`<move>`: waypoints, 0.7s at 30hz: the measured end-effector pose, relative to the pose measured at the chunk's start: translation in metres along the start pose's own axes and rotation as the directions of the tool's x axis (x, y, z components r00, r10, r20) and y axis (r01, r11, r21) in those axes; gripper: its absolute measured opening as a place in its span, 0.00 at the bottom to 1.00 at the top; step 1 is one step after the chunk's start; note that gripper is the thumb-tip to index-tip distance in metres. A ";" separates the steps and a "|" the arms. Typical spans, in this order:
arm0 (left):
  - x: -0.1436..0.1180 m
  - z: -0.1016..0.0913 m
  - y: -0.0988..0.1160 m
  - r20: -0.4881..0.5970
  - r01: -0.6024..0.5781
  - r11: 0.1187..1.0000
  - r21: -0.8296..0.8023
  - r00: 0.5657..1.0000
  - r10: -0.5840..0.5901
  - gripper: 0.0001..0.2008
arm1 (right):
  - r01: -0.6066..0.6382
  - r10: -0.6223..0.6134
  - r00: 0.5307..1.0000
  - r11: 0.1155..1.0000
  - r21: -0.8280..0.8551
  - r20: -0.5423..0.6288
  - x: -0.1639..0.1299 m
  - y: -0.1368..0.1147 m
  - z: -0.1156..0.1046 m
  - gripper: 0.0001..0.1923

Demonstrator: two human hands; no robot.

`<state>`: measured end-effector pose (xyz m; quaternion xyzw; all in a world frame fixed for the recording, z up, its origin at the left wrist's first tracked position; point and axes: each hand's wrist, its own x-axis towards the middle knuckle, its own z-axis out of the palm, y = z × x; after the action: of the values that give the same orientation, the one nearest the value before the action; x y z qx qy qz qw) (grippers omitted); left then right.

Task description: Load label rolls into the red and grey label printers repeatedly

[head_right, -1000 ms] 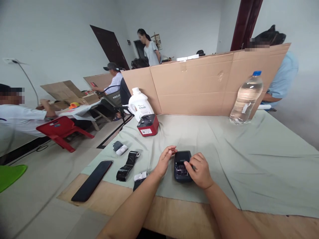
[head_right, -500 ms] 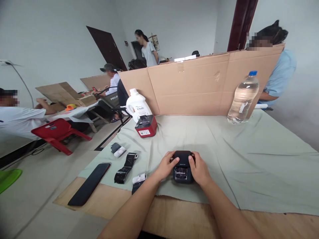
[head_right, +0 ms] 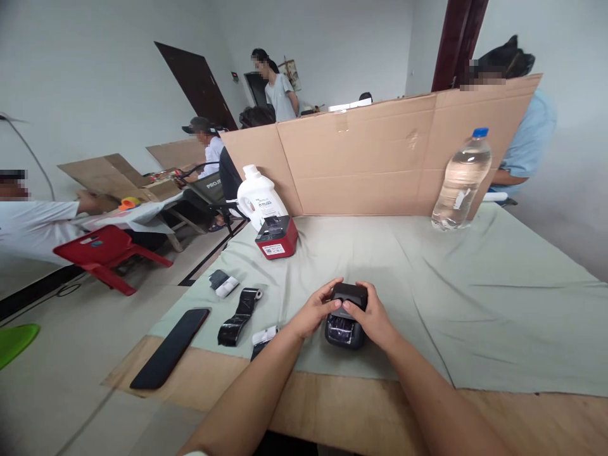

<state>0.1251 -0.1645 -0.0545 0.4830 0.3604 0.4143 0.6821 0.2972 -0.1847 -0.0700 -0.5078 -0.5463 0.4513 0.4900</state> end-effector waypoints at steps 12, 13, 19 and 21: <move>0.006 0.004 -0.009 -0.284 -0.081 0.993 -0.086 0.957 0.053 0.37 | -0.210 0.207 0.977 0.937 0.280 0.042 0.000 0.009 0.011 0.34; 0.006 0.004 -0.011 -0.270 -0.028 0.998 -0.050 0.963 0.014 0.38 | -0.205 0.210 0.978 0.941 0.269 0.009 0.005 0.010 0.006 0.32; 0.007 0.003 -0.016 -0.105 0.230 0.930 0.288 0.973 -0.208 0.27 | -0.119 0.058 0.900 0.986 -0.116 -0.431 0.067 0.009 -0.094 0.20; 0.007 0.004 -0.016 -0.091 0.236 0.898 0.371 0.972 -0.218 0.24 | -0.127 0.010 0.857 0.973 -0.192 -0.516 0.087 0.007 -0.142 0.22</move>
<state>0.1348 -0.1622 -0.0690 0.5507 0.5033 0.2655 0.6107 0.4391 -0.0982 -0.0543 -0.6795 -0.4244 0.2545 0.5417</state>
